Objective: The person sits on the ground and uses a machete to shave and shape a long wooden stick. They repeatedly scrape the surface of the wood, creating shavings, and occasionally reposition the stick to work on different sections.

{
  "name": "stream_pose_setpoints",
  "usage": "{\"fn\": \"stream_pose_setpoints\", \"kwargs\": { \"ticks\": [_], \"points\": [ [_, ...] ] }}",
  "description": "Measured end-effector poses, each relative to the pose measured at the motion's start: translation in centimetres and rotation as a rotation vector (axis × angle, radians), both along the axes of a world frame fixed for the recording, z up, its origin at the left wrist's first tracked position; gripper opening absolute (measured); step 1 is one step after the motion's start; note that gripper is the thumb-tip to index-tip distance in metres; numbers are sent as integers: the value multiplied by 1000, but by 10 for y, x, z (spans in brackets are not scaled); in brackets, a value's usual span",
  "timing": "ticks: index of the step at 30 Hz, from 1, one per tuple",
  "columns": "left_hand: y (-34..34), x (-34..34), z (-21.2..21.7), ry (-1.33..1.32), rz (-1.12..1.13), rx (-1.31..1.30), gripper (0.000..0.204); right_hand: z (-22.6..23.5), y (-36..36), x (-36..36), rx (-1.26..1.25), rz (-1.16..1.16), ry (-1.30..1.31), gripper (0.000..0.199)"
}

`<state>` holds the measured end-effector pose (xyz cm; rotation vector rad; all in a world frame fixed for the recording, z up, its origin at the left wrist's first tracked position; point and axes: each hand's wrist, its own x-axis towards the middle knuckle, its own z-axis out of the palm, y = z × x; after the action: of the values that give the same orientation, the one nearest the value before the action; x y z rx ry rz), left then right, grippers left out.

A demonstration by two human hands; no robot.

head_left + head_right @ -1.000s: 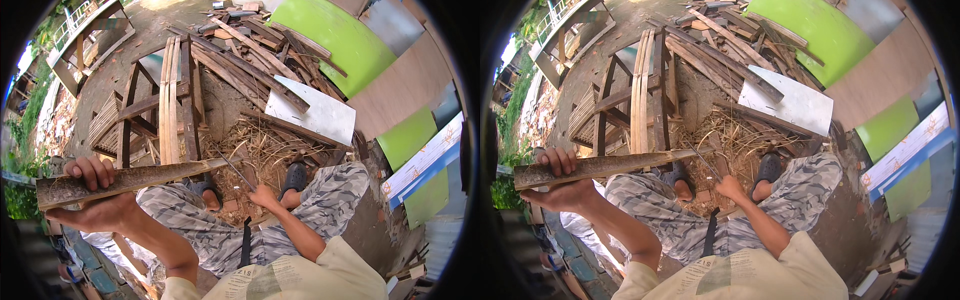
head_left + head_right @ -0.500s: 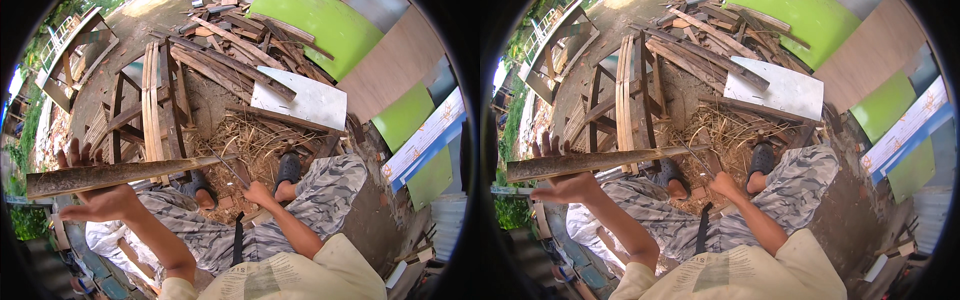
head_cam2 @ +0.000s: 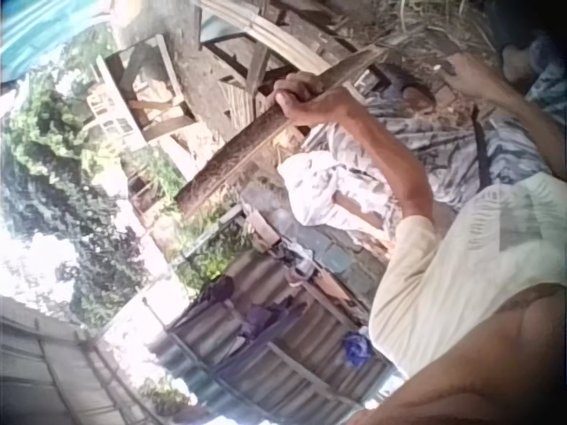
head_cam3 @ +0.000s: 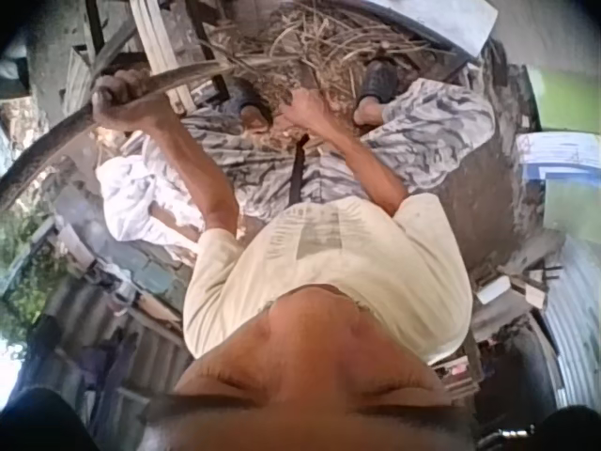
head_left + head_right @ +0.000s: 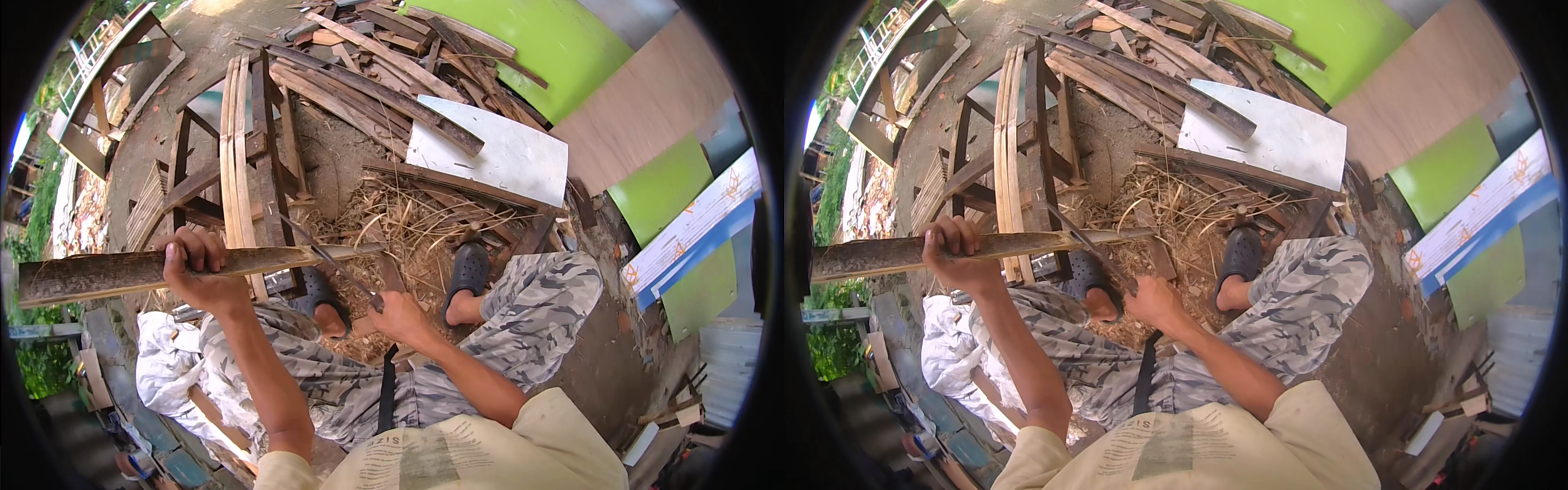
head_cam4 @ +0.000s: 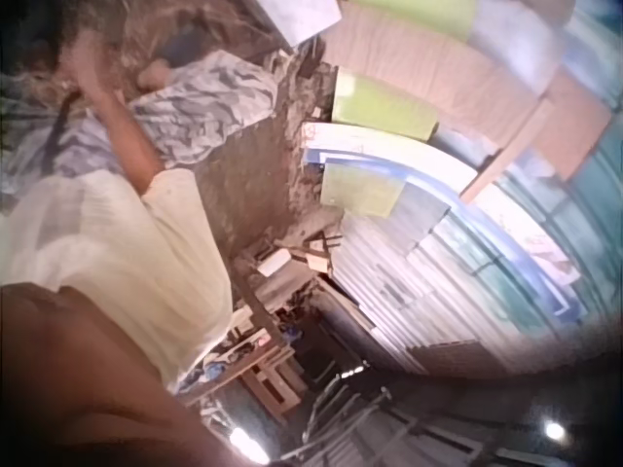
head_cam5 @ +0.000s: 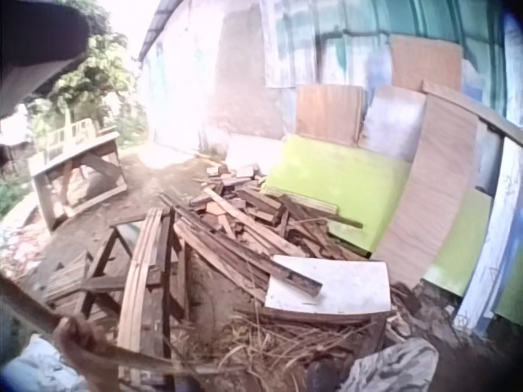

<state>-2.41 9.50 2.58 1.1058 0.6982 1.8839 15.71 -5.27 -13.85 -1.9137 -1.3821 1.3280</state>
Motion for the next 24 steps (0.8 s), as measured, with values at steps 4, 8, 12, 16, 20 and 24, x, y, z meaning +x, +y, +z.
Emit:
{"fn": "stream_pose_setpoints", "kwargs": {
  "ticks": [4,8,12,16,20,24],
  "points": [
    [2,-4,2,21,3,-12,25,-32,9,2,-19,-25,-12,32],
    [10,2,0,-23,2,-52,27,-120,6,26,-234,-111,-103,32],
    [19,-11,1,-22,64,-71,27,-45,16,4,-187,-52,-26,31],
    [19,-11,-1,-31,19,-48,25,4,18,-12,-38,-1,-7,30],
    [16,2,4,-28,-33,-51,25,-139,-1,15,-230,-178,-46,31],
    [16,-9,0,14,25,-40,24,-99,11,25,-361,-89,-87,33]
  ]
}}
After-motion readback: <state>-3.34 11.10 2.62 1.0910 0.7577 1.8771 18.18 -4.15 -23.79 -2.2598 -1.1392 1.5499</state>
